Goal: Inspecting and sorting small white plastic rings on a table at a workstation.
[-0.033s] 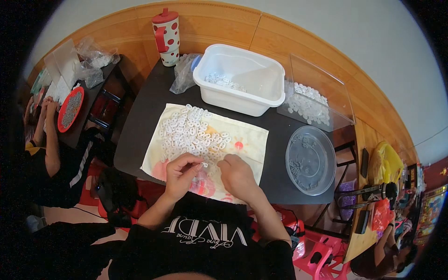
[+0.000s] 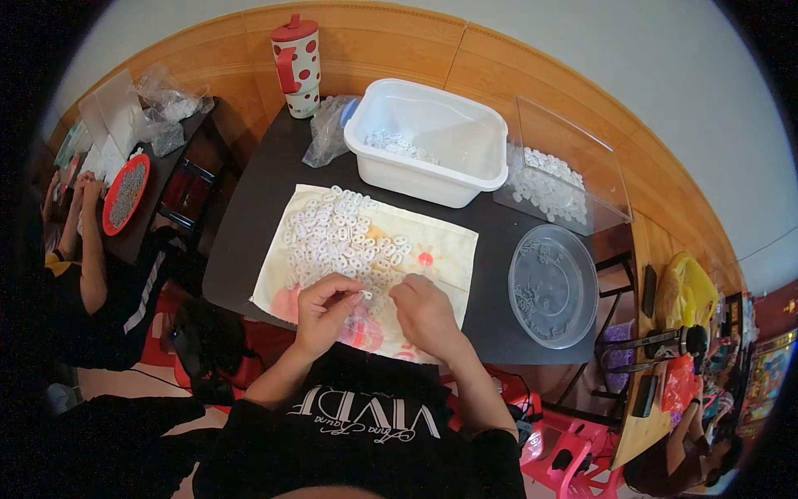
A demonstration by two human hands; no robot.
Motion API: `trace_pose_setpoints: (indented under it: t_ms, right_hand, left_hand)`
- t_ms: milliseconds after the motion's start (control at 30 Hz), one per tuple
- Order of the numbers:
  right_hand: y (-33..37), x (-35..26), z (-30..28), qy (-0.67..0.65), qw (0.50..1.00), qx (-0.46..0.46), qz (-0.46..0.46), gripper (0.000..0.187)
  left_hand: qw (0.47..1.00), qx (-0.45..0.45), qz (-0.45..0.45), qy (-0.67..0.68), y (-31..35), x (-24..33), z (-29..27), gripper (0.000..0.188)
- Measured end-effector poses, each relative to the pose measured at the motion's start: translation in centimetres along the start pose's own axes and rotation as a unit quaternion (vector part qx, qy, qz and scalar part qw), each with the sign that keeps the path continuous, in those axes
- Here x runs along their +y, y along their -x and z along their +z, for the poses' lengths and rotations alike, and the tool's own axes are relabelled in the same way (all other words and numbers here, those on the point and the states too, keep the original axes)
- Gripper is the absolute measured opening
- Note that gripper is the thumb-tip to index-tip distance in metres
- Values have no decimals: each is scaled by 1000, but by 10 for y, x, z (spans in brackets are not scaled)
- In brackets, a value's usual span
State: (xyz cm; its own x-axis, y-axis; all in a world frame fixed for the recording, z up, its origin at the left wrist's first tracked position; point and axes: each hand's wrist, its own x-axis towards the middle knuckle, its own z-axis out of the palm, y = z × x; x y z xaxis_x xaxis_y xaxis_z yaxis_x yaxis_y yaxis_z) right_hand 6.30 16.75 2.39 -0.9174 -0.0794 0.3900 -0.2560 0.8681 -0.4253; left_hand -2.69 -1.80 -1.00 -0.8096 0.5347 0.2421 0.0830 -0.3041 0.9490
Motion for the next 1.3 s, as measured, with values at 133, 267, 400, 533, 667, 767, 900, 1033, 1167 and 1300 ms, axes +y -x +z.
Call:
trace_pose_setpoints:
  t_ms: [133, 267, 400, 533, 667, 767, 900, 1033, 1167, 1300]
  right_hand:
    - [4, -3, -7, -264, 958, 27, 109, 14]
    - [2, -11, -12, -367, 918, 48, 143, 12]
    - [0, -12, -11, -321, 939, 48, 112, 11]
    - [-2, -13, -13, -289, 953, 31, 81, 13]
    - [-4, -15, -16, -247, 968, 19, 48, 14]
    - [-3, -13, -18, -245, 968, 40, 48, 14]
    - [-4, -13, -21, -227, 973, 24, 42, 14]
    - [-5, -14, -22, -195, 980, 15, 31, 13]
    - [-8, -17, -26, -120, 993, -5, 11, 11]
    - [-10, -19, -27, -74, 997, -27, -4, 12]
  left_hand:
    - [997, -49, -1, -61, 0, 1, 6, 17]
    - [995, -68, 10, -71, -2, 10, 16, 20]
    - [993, -74, 24, -94, -3, 13, 18, 21]
    - [990, -84, 31, -106, -2, 14, 17, 21]
    - [989, -84, 51, -114, -1, 11, 17, 22]
    - [988, -89, 51, -114, -2, 16, 18, 23]
    - [987, -89, 59, -120, -2, 16, 18, 23]
    - [986, -93, 62, -127, -3, 17, 17, 23]
    - [987, -92, 56, -121, -1, 16, 17, 23]
    - [988, -89, 52, -114, 0, 15, 19, 22]
